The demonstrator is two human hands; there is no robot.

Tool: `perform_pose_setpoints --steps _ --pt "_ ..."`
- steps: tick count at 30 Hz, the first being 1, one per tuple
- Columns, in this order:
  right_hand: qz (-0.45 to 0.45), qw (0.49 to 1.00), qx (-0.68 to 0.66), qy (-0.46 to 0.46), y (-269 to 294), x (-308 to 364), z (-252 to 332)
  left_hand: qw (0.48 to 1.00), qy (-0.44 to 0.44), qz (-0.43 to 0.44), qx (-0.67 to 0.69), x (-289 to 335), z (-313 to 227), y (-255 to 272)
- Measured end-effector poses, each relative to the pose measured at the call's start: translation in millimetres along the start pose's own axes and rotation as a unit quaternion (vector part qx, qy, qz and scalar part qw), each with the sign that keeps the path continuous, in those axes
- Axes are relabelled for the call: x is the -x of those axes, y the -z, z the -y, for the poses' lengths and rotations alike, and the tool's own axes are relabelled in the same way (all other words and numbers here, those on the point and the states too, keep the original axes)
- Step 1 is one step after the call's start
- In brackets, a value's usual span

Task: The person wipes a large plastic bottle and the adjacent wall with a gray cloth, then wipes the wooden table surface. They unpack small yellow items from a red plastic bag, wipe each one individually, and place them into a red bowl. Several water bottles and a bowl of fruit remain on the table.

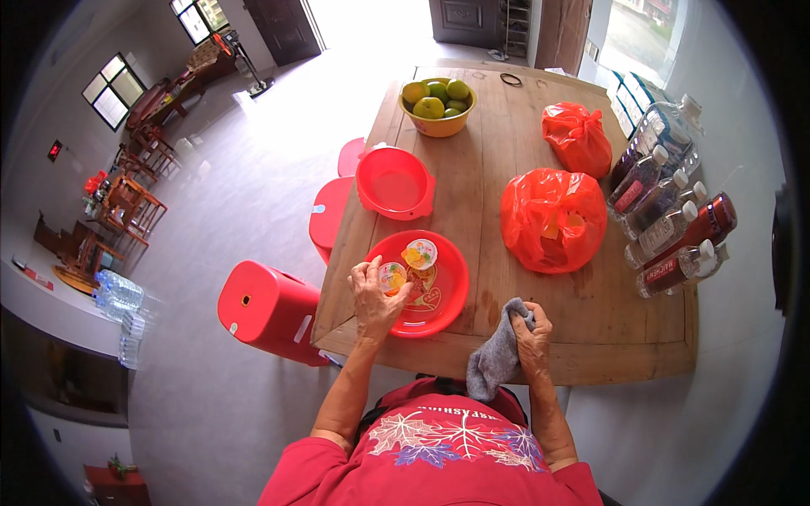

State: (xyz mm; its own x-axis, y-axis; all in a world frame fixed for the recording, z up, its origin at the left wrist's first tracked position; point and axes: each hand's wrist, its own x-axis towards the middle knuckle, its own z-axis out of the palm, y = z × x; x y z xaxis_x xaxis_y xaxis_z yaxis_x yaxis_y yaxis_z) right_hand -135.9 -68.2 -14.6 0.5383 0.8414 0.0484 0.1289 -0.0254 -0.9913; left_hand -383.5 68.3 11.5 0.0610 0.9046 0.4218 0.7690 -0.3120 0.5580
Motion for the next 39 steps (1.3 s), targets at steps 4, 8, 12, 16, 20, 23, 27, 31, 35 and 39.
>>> perform_pose_setpoints --steps 4,8,12,16,20,23,27,31,35,39 --pt "-0.001 1.000 -0.009 -0.006 1 0 -3 0.998 -0.003 0.057 0.020 -1 12 0" --pt "0.001 1.000 -0.024 -0.017 1 1 -2 0.997 0.026 0.044 0.064 -3 14 -8" --pt "0.006 1.000 -0.011 -0.022 6 1 5 0.996 0.020 0.012 0.082 -4 11 -15" --pt "-0.039 0.999 0.030 0.011 22 -1 1 0.998 -0.004 0.000 0.068 -6 7 -16" --pt "-0.122 0.956 0.214 0.159 57 -14 -4 0.995 -0.028 -0.098 0.000 -7 -17 -13" --pt "-0.152 0.920 0.320 0.166 92 -23 -7 0.973 -0.079 -0.215 -0.005 -9 -67 0" --pt "-0.125 0.906 0.389 0.111 109 -26 -7 0.955 -0.251 -0.041 0.150 -17 -120 -36" --pt "-0.104 0.892 0.408 0.162 108 -28 -10 0.928 -0.276 0.163 0.188 -14 -168 -114" --pt "-0.107 0.914 0.357 0.164 111 -26 -12 0.947 -0.275 0.134 0.101 -32 -191 -188" --pt "-0.095 0.913 0.355 0.175 114 -29 -13 0.959 -0.247 0.135 0.013 -56 -205 -203"
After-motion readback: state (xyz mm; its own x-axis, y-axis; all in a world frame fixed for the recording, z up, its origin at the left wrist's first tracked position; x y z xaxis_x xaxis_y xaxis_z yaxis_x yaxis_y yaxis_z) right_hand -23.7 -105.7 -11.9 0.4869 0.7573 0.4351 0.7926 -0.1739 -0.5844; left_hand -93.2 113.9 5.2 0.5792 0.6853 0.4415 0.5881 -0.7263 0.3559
